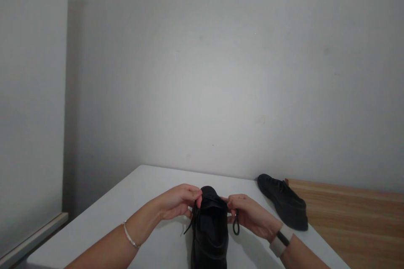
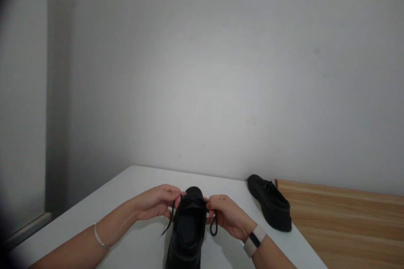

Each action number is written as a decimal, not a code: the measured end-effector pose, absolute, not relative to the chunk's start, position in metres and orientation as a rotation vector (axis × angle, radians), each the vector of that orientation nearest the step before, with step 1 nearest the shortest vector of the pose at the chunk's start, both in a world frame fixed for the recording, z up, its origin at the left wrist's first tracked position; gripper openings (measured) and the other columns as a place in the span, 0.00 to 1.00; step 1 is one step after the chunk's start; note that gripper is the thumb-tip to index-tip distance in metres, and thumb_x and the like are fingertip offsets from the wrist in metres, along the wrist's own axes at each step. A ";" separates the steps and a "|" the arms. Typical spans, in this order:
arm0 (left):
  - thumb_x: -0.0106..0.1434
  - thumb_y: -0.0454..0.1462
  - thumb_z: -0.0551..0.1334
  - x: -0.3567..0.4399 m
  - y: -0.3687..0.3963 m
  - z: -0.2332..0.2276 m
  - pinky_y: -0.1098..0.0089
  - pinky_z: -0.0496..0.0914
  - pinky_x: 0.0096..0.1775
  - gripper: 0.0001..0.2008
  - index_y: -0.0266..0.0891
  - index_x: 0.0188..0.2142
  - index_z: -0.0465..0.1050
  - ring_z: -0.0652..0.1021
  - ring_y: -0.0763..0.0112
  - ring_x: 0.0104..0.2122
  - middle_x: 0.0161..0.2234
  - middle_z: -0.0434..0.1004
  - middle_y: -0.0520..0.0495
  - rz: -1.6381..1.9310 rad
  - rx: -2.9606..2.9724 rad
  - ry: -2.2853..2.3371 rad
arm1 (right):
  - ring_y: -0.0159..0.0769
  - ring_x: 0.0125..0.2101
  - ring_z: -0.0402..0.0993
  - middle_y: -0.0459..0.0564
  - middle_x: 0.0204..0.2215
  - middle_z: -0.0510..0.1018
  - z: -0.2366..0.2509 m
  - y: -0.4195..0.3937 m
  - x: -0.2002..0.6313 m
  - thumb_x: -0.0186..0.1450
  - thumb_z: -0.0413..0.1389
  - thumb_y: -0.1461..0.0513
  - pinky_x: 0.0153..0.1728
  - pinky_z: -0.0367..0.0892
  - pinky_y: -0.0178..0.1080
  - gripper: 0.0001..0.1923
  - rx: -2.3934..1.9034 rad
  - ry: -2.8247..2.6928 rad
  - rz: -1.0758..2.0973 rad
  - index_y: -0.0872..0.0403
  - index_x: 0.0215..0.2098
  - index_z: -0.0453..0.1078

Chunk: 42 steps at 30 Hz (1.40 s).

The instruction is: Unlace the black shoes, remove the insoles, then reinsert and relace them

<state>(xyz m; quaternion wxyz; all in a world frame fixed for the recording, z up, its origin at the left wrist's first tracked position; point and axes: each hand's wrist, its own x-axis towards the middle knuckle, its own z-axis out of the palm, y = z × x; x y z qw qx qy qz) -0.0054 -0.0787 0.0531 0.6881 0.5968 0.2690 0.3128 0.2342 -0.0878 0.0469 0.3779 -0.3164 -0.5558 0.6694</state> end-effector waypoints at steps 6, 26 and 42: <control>0.57 0.49 0.60 0.002 -0.087 0.065 0.70 0.63 0.35 0.16 0.36 0.27 0.71 0.68 0.71 0.33 0.30 0.67 0.50 0.690 1.519 0.779 | 0.42 0.42 0.69 0.50 0.28 0.73 0.063 -0.095 0.233 0.56 0.58 0.55 0.40 0.64 0.43 0.14 -0.967 -1.730 1.463 0.55 0.18 0.65; 0.62 0.45 0.58 0.024 -0.086 0.078 0.69 0.63 0.38 0.18 0.32 0.24 0.72 0.72 0.70 0.31 0.27 0.72 0.46 0.929 1.422 0.417 | 0.34 0.31 0.67 0.49 0.28 0.76 0.092 -0.096 0.205 0.63 0.54 0.54 0.36 0.60 0.38 0.15 -0.539 -1.781 1.250 0.57 0.29 0.76; 0.60 0.34 0.63 -0.011 -0.039 0.012 0.72 0.65 0.37 0.22 0.41 0.54 0.66 0.68 0.79 0.26 0.25 0.67 0.54 1.278 1.030 0.167 | 0.23 0.23 0.63 0.45 0.29 0.72 0.012 -0.040 0.234 0.53 0.65 0.64 0.26 0.64 0.30 0.11 -0.230 -0.846 1.525 0.55 0.36 0.73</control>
